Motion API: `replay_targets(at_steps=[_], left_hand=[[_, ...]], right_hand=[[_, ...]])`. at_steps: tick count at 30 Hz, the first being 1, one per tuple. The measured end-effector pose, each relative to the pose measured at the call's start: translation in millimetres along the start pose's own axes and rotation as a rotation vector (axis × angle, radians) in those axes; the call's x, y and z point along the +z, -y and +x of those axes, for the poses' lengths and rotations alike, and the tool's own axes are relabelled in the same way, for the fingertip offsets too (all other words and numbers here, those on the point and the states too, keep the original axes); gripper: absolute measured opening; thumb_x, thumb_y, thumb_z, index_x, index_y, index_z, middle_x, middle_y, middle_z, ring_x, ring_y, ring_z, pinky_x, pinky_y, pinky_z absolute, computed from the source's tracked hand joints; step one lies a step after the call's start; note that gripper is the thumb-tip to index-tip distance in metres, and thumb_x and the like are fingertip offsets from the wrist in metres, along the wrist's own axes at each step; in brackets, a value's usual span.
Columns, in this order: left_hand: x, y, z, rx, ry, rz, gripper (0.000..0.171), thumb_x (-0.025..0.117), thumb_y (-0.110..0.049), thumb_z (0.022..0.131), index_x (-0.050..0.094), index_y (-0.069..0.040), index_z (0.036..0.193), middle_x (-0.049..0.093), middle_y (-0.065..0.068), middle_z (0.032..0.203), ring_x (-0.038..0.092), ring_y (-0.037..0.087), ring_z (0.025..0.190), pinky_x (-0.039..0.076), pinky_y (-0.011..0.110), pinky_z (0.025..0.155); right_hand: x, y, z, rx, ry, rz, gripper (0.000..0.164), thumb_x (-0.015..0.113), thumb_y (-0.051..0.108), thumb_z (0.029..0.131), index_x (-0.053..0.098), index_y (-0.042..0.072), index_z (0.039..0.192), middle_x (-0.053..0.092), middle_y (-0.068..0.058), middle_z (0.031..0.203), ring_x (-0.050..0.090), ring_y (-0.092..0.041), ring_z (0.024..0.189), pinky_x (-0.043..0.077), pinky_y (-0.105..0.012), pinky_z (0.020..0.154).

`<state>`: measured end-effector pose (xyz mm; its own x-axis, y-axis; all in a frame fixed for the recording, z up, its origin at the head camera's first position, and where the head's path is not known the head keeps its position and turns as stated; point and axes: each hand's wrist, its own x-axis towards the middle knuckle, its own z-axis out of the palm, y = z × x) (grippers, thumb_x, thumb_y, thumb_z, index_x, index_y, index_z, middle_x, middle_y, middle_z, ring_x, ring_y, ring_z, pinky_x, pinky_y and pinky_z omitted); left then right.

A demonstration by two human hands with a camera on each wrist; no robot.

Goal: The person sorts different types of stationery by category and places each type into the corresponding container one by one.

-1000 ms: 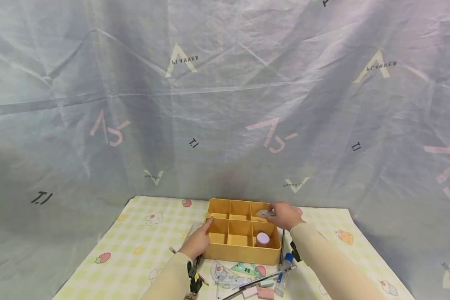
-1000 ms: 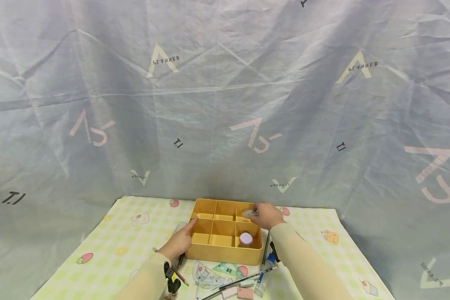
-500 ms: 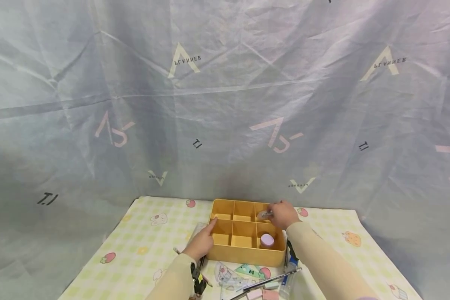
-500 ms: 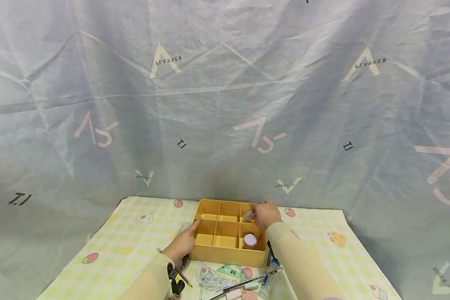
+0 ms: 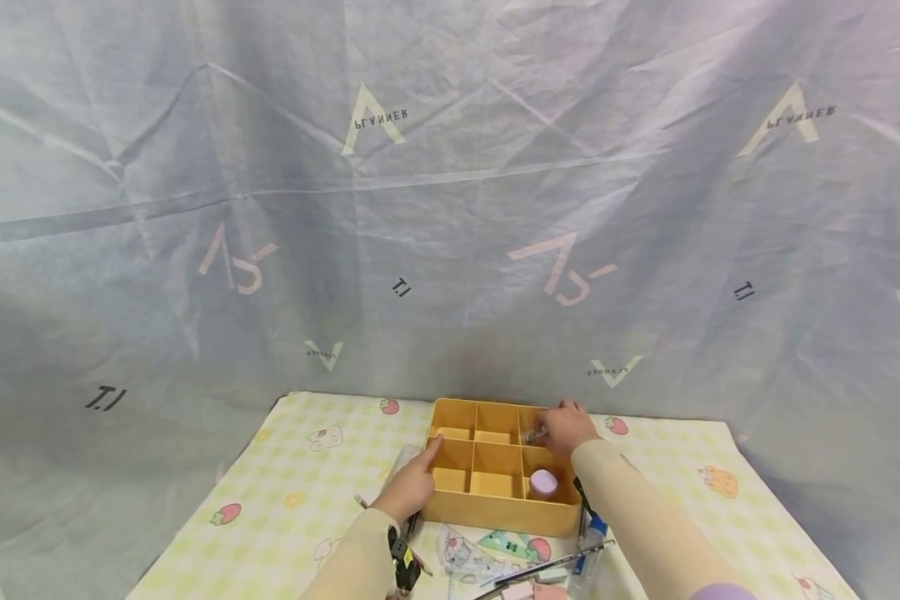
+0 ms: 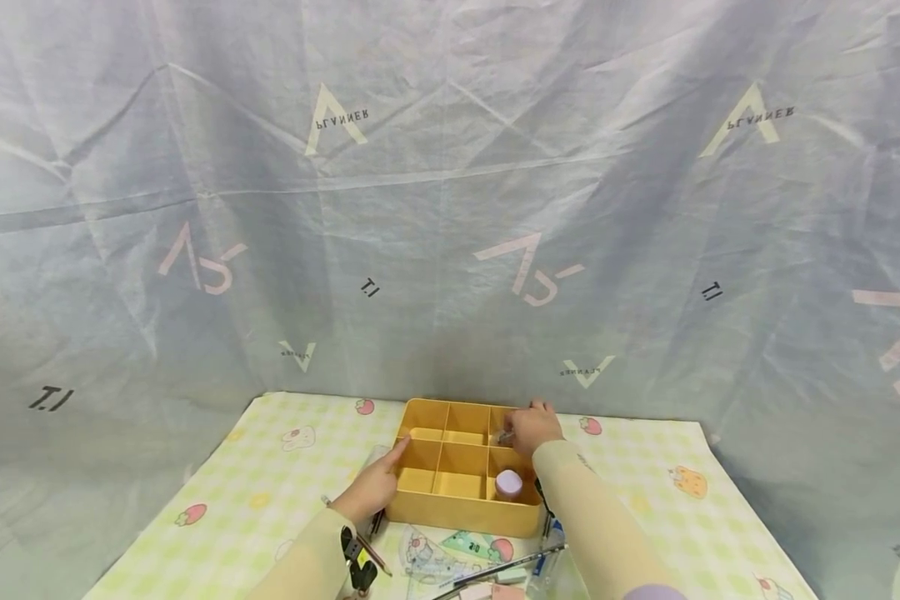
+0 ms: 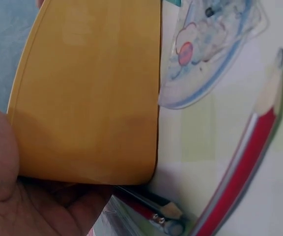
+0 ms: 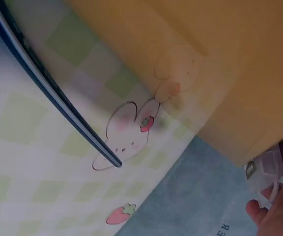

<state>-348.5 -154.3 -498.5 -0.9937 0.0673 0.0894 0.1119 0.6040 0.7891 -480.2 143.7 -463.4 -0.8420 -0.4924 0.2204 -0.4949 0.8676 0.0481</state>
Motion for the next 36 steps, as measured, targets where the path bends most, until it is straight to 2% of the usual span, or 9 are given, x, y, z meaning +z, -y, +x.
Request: replay_targets(at_steps=[5, 9, 16, 23, 26, 30, 33, 36], left_hand=[[-1.3, -2.7, -2.2, 0.01, 0.0, 0.002, 0.073, 0.039, 0.008, 0.092, 0.03, -0.015, 0.161, 0.04, 0.021, 0.157, 0.037, 0.042, 0.144, 0.029, 0.058, 0.117], [-0.7, -4.9, -5.3, 0.021, 0.017, -0.018, 0.074, 0.039, 0.009, 0.091, 0.029, -0.012, 0.161, 0.039, 0.023, 0.156, 0.036, 0.044, 0.143, 0.029, 0.06, 0.116], [-0.4, -6.2, -6.0, 0.015, 0.008, -0.005, 0.074, 0.038, 0.01, 0.091, 0.029, -0.012, 0.161, 0.039, 0.023, 0.156, 0.036, 0.044, 0.143, 0.029, 0.059, 0.117], [-1.3, -7.6, -3.9, 0.005, 0.009, -0.009, 0.074, 0.038, 0.01, 0.091, 0.03, -0.014, 0.161, 0.039, 0.023, 0.157, 0.037, 0.044, 0.143, 0.03, 0.06, 0.116], [-0.1, -6.8, -1.5, 0.013, 0.011, -0.01, 0.074, 0.039, 0.01, 0.092, 0.03, -0.015, 0.161, 0.039, 0.022, 0.157, 0.036, 0.044, 0.143, 0.029, 0.06, 0.116], [-0.7, -4.9, -1.7, 0.008, 0.018, -0.022, 0.074, 0.038, 0.008, 0.093, 0.029, -0.018, 0.162, 0.037, 0.019, 0.159, 0.033, 0.043, 0.145, 0.027, 0.06, 0.117], [-1.3, -3.8, -3.1, 0.002, 0.018, -0.034, 0.074, 0.038, 0.008, 0.093, 0.028, -0.018, 0.162, 0.036, 0.019, 0.16, 0.032, 0.043, 0.146, 0.026, 0.061, 0.117], [-0.5, -1.2, -3.3, 0.007, 0.017, -0.031, 0.075, 0.039, 0.008, 0.092, 0.029, -0.017, 0.161, 0.036, 0.02, 0.159, 0.032, 0.044, 0.145, 0.026, 0.061, 0.117]], right_hand=[[0, 0, 3, -0.002, 0.004, 0.013, 0.013, 0.082, 0.018, 0.084, 0.078, 0.023, 0.095, 0.074, 0.005, 0.086, 0.052, -0.031, 0.095, 0.038, -0.057, 0.099], [4, -2, 4, 0.008, -0.015, -0.032, 0.013, 0.084, 0.02, 0.082, 0.079, 0.024, 0.093, 0.074, 0.004, 0.091, 0.053, -0.03, 0.097, 0.039, -0.056, 0.1], [8, -4, 7, 0.019, -0.067, -0.062, 0.02, 0.083, 0.009, 0.081, 0.082, 0.026, 0.092, 0.058, -0.005, 0.103, 0.05, -0.033, 0.104, 0.041, -0.056, 0.101], [4, -6, 4, 0.04, -0.047, 0.01, 0.016, 0.082, 0.015, 0.085, 0.082, 0.023, 0.099, 0.058, -0.018, 0.13, 0.048, -0.043, 0.121, 0.038, -0.062, 0.105], [-1, -7, 0, 0.029, -0.039, 0.042, 0.021, 0.077, 0.016, 0.089, 0.08, 0.021, 0.11, 0.055, -0.021, 0.138, 0.044, -0.046, 0.129, 0.035, -0.063, 0.109], [-8, -10, -5, -0.041, -0.127, 0.077, 0.026, 0.07, 0.016, 0.095, 0.076, 0.018, 0.121, 0.054, -0.022, 0.142, 0.044, -0.045, 0.133, 0.036, -0.063, 0.111], [-16, -17, -8, -0.116, -0.228, 0.076, 0.027, 0.069, 0.014, 0.094, 0.073, 0.015, 0.121, 0.056, -0.022, 0.138, 0.048, -0.044, 0.129, 0.04, -0.062, 0.108], [-27, -28, -13, -0.123, -0.293, 0.105, 0.028, 0.07, 0.013, 0.093, 0.07, 0.014, 0.121, 0.057, -0.022, 0.132, 0.051, -0.044, 0.125, 0.042, -0.061, 0.104]])
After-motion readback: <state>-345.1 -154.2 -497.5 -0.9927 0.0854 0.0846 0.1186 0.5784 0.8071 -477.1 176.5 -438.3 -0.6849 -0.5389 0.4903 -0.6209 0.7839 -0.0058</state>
